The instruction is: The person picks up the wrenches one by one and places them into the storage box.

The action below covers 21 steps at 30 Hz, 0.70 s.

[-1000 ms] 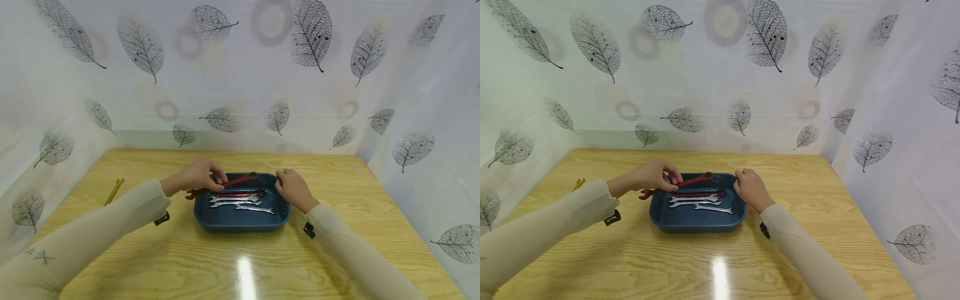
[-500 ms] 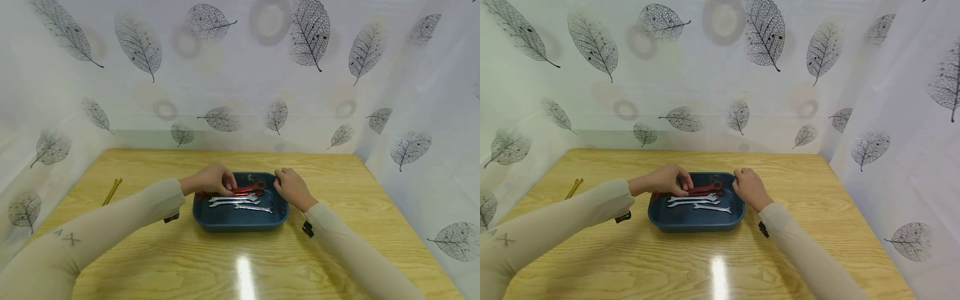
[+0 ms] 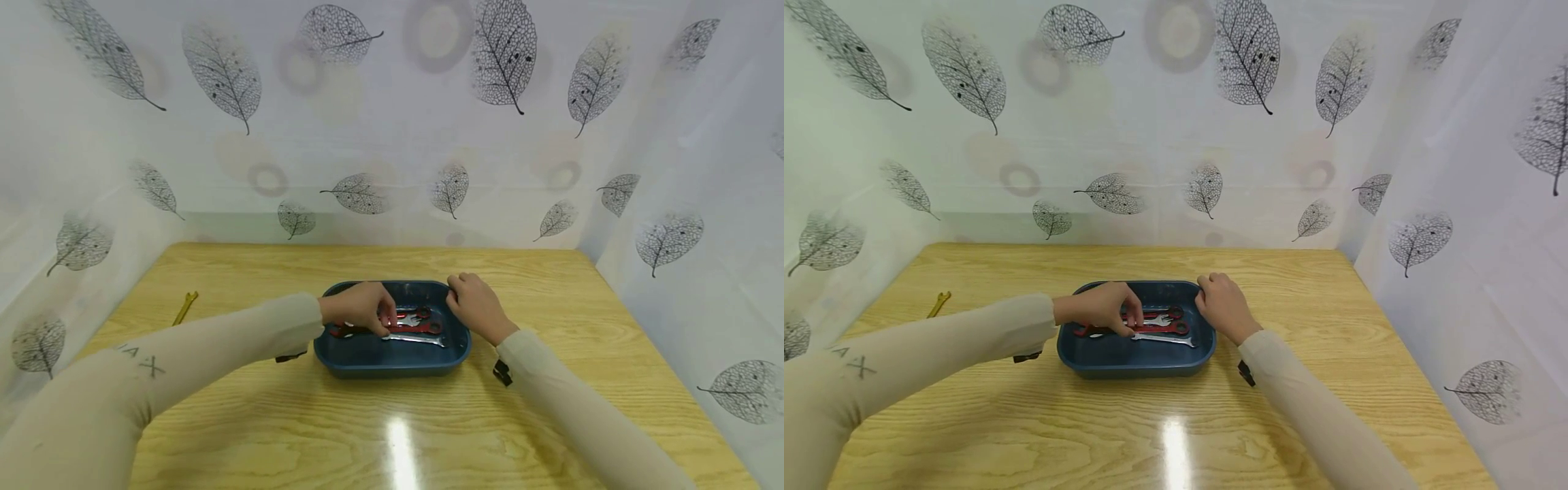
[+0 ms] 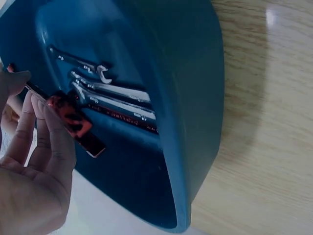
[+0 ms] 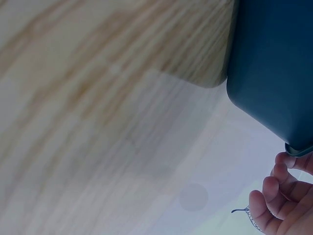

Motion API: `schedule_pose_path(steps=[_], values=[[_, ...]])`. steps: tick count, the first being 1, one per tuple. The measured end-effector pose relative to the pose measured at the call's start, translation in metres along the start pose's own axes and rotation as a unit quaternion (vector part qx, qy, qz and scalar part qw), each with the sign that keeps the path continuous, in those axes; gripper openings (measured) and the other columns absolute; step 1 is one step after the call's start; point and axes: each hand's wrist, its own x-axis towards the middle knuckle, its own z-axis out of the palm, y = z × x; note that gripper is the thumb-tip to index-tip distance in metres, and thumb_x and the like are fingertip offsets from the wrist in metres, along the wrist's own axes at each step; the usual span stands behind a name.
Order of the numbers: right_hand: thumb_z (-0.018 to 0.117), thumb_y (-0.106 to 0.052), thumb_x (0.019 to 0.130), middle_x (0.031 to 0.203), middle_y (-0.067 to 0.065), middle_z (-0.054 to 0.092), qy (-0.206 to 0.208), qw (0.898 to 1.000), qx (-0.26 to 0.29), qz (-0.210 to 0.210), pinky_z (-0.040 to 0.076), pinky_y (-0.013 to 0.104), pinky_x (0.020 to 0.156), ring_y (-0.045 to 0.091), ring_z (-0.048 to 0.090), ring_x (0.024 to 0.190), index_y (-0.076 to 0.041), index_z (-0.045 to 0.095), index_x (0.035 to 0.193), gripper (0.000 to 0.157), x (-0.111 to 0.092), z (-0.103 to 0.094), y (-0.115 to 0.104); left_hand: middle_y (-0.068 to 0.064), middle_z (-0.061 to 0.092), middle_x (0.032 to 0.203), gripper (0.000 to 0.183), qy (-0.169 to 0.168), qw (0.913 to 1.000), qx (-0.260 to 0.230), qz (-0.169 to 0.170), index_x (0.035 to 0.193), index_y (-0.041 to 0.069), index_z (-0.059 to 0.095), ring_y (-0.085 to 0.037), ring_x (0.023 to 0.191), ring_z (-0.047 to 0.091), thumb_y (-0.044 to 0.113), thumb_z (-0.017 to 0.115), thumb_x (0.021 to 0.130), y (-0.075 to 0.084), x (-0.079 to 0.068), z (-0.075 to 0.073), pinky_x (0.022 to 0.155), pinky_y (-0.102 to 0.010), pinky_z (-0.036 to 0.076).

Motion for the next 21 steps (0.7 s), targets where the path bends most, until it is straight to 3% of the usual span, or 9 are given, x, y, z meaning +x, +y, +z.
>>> schedule_pose_path(steps=[10,17,21], values=[[0.050,-0.009,0.089,0.062,0.003,0.039,-0.001,1.000,-0.002,0.003,0.029,0.028,0.055,0.017,0.032,0.057,-0.009,0.050,0.074,0.015,0.001,0.000,0.001,0.002,0.064,0.068,0.007,-0.028,0.9994,0.003,-0.021,0.080,0.011,0.071,-0.006,0.061,0.053,0.007,0.074,0.074,0.004,0.010,0.006,0.061,-0.018,0.044],[0.051,-0.008,0.089,0.061,0.003,0.038,-0.002,1.000,-0.001,0.003,0.029,0.028,0.056,0.016,0.032,0.057,-0.009,0.050,0.073,0.016,0.000,0.000,0.000,0.004,0.063,0.065,0.008,-0.029,0.9990,0.028,-0.018,0.078,0.011,0.072,-0.005,0.059,0.052,0.006,0.075,0.073,0.009,0.023,0.009,0.058,-0.018,0.043],[0.051,-0.008,0.089,0.061,0.003,0.038,-0.001,1.000,-0.004,0.000,0.029,0.028,0.056,0.016,0.032,0.057,-0.010,0.049,0.073,0.016,0.001,0.001,0.001,0.004,0.063,0.065,0.007,-0.035,0.9981,0.038,-0.033,0.077,0.012,0.072,-0.005,0.058,0.052,0.007,0.076,0.073,0.013,0.027,0.010,0.058,-0.018,0.042]])
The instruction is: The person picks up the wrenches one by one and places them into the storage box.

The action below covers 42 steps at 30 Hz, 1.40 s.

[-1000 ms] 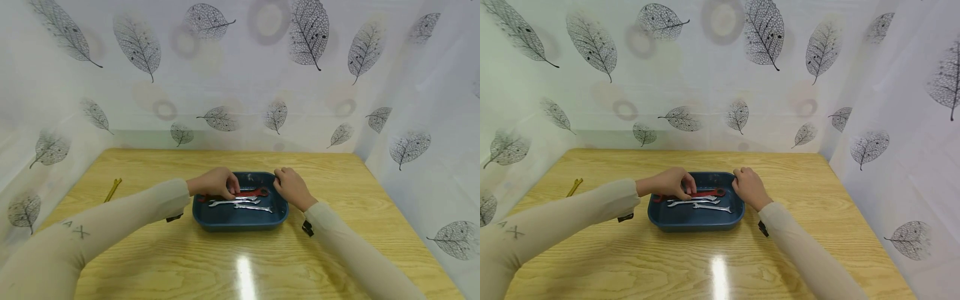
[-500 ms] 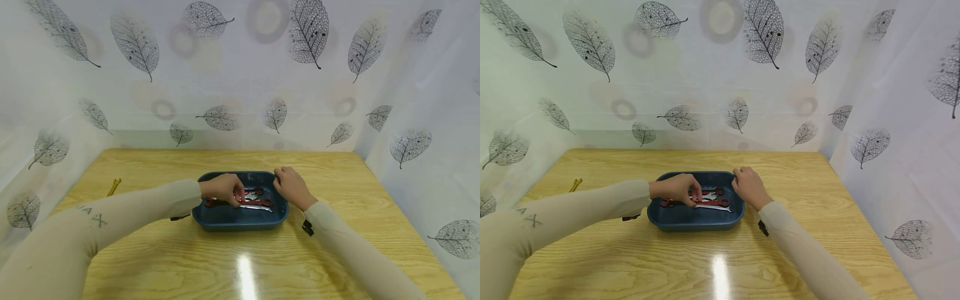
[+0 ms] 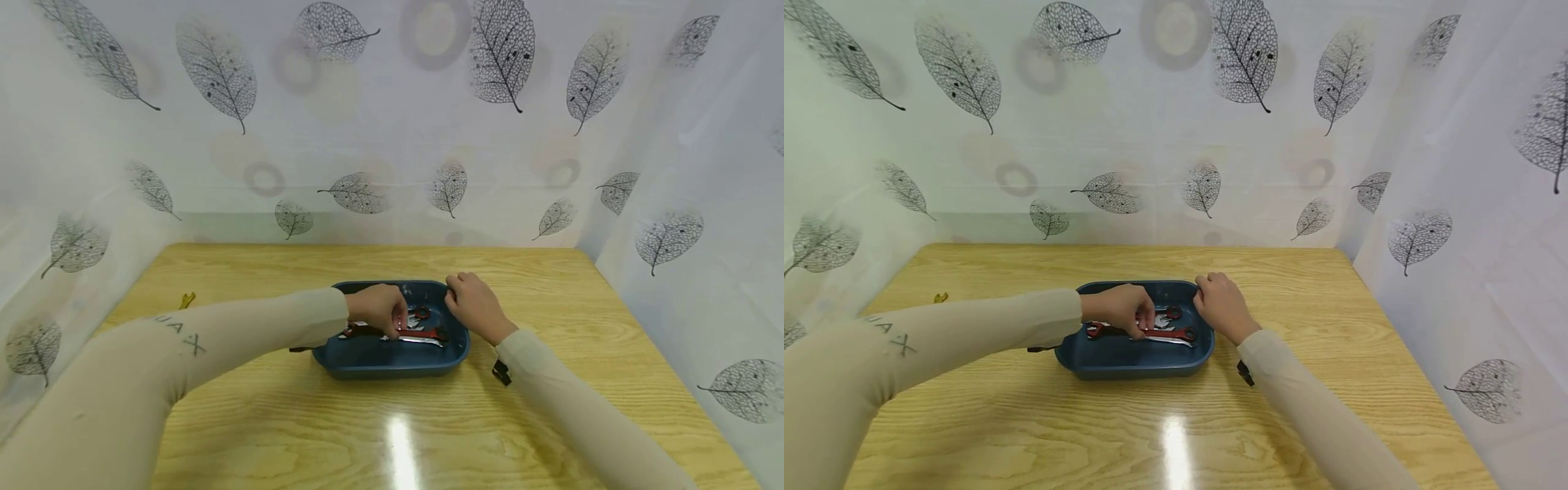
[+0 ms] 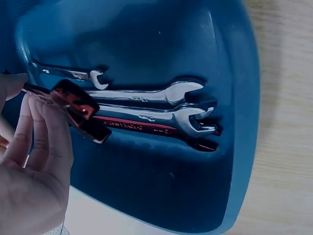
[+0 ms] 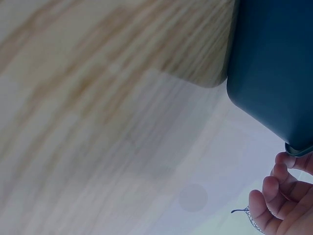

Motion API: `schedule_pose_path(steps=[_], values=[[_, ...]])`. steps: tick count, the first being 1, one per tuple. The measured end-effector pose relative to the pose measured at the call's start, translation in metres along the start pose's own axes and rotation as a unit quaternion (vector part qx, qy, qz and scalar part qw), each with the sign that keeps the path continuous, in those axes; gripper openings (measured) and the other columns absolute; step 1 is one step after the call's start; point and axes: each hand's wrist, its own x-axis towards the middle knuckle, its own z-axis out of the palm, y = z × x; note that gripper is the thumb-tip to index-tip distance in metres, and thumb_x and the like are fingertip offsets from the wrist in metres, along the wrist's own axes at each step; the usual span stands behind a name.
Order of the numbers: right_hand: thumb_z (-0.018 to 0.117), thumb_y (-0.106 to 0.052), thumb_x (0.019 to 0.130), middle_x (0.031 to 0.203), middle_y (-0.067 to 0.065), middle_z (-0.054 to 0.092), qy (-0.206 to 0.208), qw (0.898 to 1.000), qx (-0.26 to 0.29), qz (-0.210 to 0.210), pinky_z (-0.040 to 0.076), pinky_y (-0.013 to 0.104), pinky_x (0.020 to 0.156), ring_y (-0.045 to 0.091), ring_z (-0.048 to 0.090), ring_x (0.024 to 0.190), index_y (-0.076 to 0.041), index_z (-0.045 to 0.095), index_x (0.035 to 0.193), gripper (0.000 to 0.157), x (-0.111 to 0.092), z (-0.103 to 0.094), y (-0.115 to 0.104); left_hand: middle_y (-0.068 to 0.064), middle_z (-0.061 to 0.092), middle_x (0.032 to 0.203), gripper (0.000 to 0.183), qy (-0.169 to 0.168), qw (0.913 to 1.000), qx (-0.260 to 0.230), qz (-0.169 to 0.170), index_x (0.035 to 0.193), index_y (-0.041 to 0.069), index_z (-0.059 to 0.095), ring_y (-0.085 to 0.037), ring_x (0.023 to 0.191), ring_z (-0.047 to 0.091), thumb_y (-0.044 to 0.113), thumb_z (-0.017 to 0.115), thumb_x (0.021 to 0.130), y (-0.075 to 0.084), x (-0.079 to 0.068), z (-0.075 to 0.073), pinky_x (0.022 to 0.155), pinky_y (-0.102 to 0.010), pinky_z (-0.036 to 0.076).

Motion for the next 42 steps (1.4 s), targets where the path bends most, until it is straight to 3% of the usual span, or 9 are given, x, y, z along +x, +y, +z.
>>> schedule_pose_path(steps=[9,22,33,42], values=[[0.050,-0.007,0.089,0.061,0.003,0.037,0.004,1.000,0.000,-0.009,0.028,0.028,0.056,0.016,0.030,0.056,-0.010,0.047,0.071,0.018,0.000,0.000,0.000,0.005,0.061,0.065,0.012,-0.007,0.9997,0.007,-0.022,0.071,0.014,0.069,-0.008,0.060,0.051,0.006,0.078,0.071,-0.002,0.012,0.014,0.058,-0.022,0.043],[0.052,-0.007,0.089,0.061,0.003,0.037,0.016,1.000,0.003,-0.013,0.027,0.028,0.055,0.016,0.030,0.056,-0.010,0.047,0.071,0.019,-0.001,0.002,-0.001,0.007,0.059,0.065,0.011,-0.030,0.9985,0.015,-0.044,0.072,0.012,0.069,-0.008,0.061,0.050,0.006,0.077,0.072,0.002,0.018,0.019,0.060,-0.023,0.043],[0.052,-0.006,0.088,0.061,0.003,0.037,0.014,1.000,-0.001,-0.007,0.029,0.029,0.056,0.016,0.030,0.056,-0.009,0.048,0.071,0.018,0.000,0.001,-0.001,0.005,0.056,0.063,0.011,-0.040,0.9988,0.001,-0.030,0.071,0.009,0.067,-0.008,0.054,0.047,0.002,0.076,0.072,-0.002,0.021,0.025,0.050,-0.021,0.040],[0.050,-0.007,0.089,0.061,0.003,0.038,0.006,1.000,-0.001,-0.002,0.029,0.029,0.056,0.017,0.032,0.057,-0.009,0.047,0.071,0.018,0.000,0.001,-0.001,0.004,0.058,0.067,0.014,-0.044,0.9984,0.022,-0.028,0.069,0.011,0.065,-0.009,0.057,0.048,0.003,0.076,0.072,-0.002,0.020,0.030,0.054,-0.022,0.040]])
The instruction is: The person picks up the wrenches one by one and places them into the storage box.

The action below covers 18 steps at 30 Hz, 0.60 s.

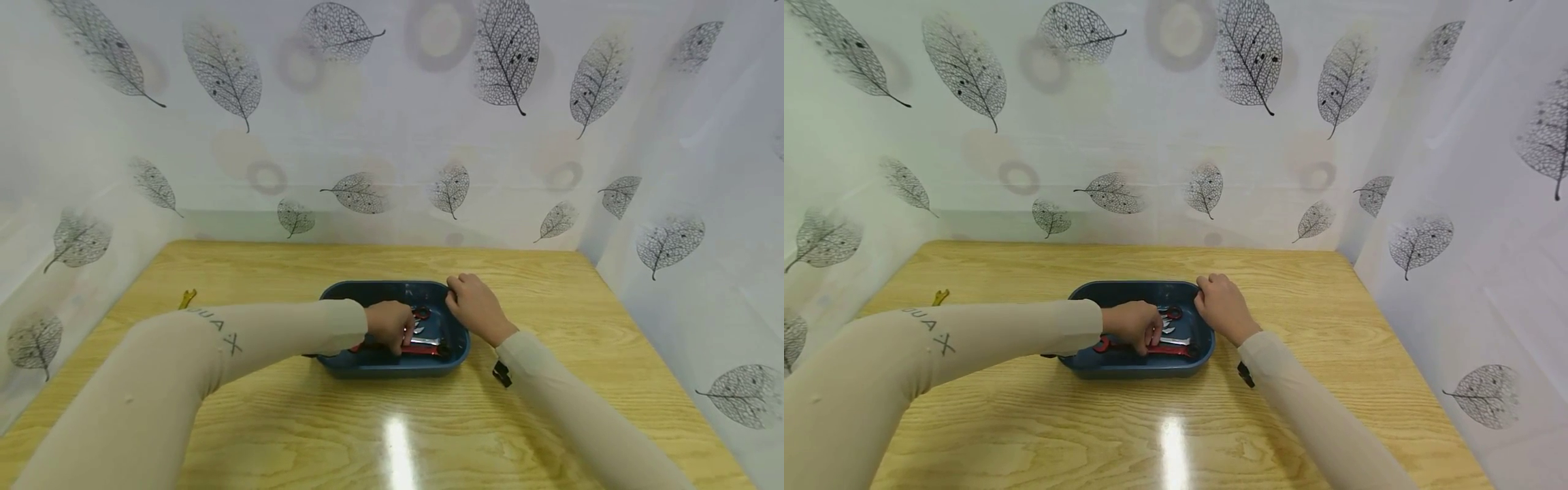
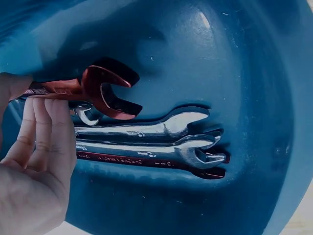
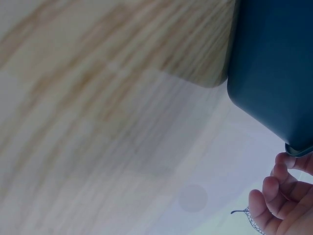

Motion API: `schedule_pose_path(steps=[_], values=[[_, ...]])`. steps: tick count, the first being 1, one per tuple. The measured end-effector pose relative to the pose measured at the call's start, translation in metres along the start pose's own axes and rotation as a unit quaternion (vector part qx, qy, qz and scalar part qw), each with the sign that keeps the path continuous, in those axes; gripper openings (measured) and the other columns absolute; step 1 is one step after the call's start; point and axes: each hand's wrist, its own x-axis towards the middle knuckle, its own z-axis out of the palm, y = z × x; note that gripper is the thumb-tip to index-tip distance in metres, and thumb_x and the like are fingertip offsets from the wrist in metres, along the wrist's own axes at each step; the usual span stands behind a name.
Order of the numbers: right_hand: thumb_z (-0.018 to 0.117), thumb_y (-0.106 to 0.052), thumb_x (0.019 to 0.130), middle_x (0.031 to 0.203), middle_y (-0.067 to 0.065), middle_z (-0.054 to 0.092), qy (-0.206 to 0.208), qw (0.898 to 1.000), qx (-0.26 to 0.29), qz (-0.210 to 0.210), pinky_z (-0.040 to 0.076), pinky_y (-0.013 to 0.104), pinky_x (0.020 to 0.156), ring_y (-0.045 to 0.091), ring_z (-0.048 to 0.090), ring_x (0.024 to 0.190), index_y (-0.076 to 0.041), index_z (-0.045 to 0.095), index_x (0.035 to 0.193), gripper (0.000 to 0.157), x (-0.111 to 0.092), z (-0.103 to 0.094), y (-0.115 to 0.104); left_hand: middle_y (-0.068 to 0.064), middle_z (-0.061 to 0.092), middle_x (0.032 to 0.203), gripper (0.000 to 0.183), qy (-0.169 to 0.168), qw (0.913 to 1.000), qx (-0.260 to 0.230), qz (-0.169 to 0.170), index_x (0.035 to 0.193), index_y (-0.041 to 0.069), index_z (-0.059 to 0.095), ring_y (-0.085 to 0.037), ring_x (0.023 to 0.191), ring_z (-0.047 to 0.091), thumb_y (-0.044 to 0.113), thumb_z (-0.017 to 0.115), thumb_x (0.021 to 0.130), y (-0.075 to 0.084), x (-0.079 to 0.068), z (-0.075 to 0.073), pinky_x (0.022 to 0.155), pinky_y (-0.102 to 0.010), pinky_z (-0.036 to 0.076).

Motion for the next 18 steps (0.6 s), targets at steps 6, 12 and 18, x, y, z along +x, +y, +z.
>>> schedule_pose_path(steps=[6,12,18], values=[[0.050,-0.007,0.089,0.061,0.003,0.036,0.001,1.000,-0.005,-0.004,0.028,0.029,0.055,0.016,0.031,0.056,-0.010,0.046,0.070,0.019,0.000,0.002,0.001,0.007,0.057,0.071,0.017,0.014,0.9991,0.039,0.007,0.067,0.015,0.064,-0.009,0.061,0.046,0.005,0.077,0.071,-0.002,0.003,0.006,0.056,-0.022,0.040],[0.051,-0.008,0.089,0.061,0.003,0.037,0.001,1.000,-0.005,-0.004,0.028,0.029,0.055,0.016,0.031,0.056,-0.010,0.046,0.070,0.020,-0.001,0.002,0.001,0.006,0.057,0.069,0.018,0.010,0.9990,0.044,-0.006,0.066,0.014,0.064,-0.010,0.062,0.047,0.004,0.078,0.069,0.001,0.003,0.006,0.056,-0.022,0.040],[0.053,-0.008,0.088,0.062,0.003,0.038,0.005,1.000,-0.005,-0.008,0.030,0.029,0.055,0.016,0.032,0.057,-0.009,0.049,0.071,0.017,-0.001,0.000,-0.001,0.007,0.057,0.072,0.021,0.014,0.9986,0.051,-0.002,0.064,0.016,0.063,-0.009,0.064,0.049,0.004,0.081,0.067,-0.003,0.010,0.012,0.057,-0.022,0.040]])
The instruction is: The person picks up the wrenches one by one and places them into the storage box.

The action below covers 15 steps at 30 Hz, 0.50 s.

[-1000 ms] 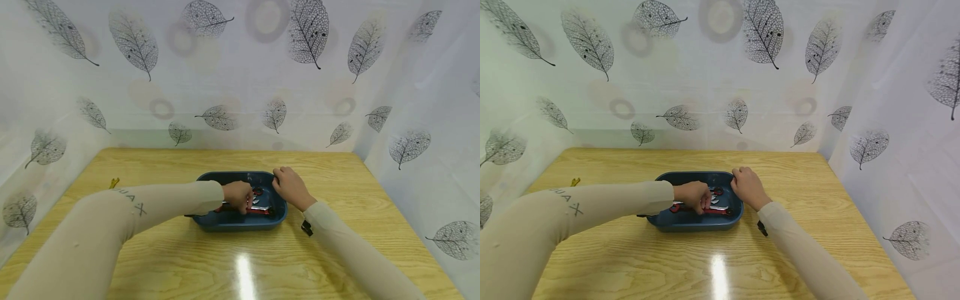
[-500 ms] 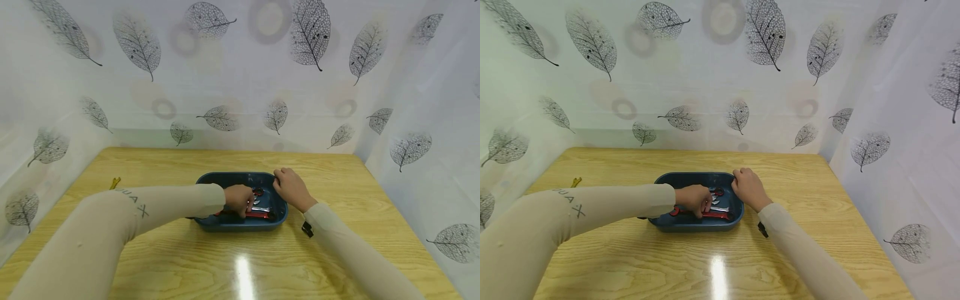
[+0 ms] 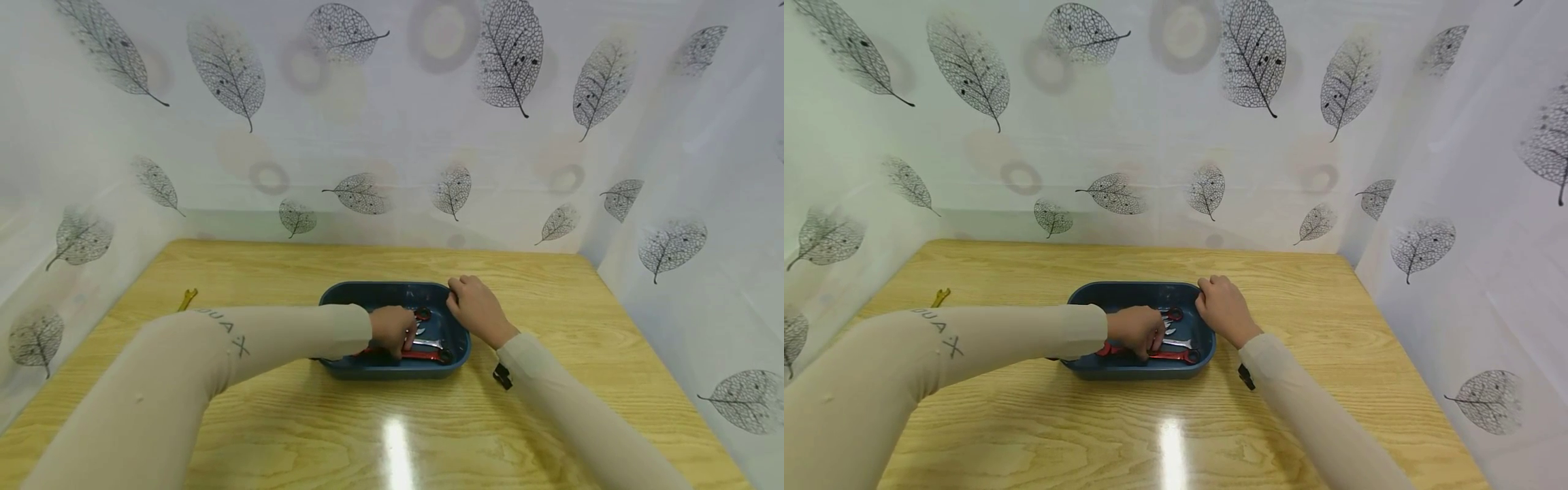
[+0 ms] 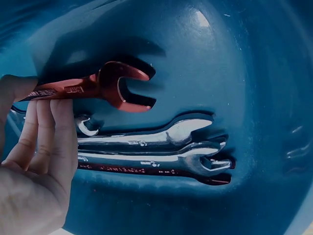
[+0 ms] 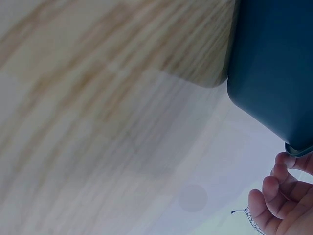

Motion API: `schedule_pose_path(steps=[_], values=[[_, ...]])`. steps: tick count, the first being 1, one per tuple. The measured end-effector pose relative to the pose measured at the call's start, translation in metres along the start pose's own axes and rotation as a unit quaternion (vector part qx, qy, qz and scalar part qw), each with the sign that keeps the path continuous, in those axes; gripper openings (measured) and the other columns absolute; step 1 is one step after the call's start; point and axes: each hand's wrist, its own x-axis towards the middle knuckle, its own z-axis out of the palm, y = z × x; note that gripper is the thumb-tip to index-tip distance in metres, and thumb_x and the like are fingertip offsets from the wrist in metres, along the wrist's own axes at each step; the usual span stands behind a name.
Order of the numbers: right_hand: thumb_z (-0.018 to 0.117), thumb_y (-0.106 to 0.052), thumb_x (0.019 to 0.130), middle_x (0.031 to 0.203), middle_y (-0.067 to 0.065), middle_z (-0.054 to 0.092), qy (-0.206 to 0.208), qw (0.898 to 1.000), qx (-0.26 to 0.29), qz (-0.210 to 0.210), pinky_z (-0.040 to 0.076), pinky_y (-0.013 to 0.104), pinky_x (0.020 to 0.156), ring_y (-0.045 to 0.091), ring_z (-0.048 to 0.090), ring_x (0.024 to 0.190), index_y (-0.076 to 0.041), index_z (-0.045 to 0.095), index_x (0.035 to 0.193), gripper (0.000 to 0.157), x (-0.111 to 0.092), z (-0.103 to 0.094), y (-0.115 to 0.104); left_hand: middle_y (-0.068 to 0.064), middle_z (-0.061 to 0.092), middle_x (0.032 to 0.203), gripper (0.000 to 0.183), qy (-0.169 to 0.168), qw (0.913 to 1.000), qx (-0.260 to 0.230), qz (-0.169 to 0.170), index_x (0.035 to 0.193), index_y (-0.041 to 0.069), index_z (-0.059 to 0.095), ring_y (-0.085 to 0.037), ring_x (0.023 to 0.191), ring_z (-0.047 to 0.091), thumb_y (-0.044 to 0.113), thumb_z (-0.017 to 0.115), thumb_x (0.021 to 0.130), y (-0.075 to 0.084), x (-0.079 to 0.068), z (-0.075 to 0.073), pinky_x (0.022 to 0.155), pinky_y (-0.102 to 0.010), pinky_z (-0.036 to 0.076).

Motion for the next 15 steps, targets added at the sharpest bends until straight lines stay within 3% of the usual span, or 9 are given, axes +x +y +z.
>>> schedule_pose_path(steps=[5,15], values=[[0.054,-0.008,0.088,0.062,0.002,0.037,-0.003,1.000,-0.001,0.003,0.029,0.029,0.056,0.016,0.032,0.057,-0.009,0.049,0.072,0.017,-0.0003,-0.0001,-0.0008,0.008,0.058,0.069,0.023,-0.002,1.0000,-0.001,0.009,0.062,0.017,0.062,-0.009,0.064,0.049,0.006,0.082,0.066,-0.0042,0.0049,0.0058,0.057,-0.022,0.041],[0.053,-0.007,0.089,0.063,0.003,0.040,-0.005,1.000,0.002,0.006,0.030,0.030,0.057,0.016,0.033,0.058,-0.008,0.051,0.074,0.015,0.0002,-0.0004,-0.0004,0.007,0.057,0.070,0.024,-0.010,0.9999,-0.009,0.002,0.062,0.016,0.062,-0.009,0.064,0.049,0.002,0.081,0.065,-0.0033,0.0066,0.0039,0.055,-0.022,0.041]])
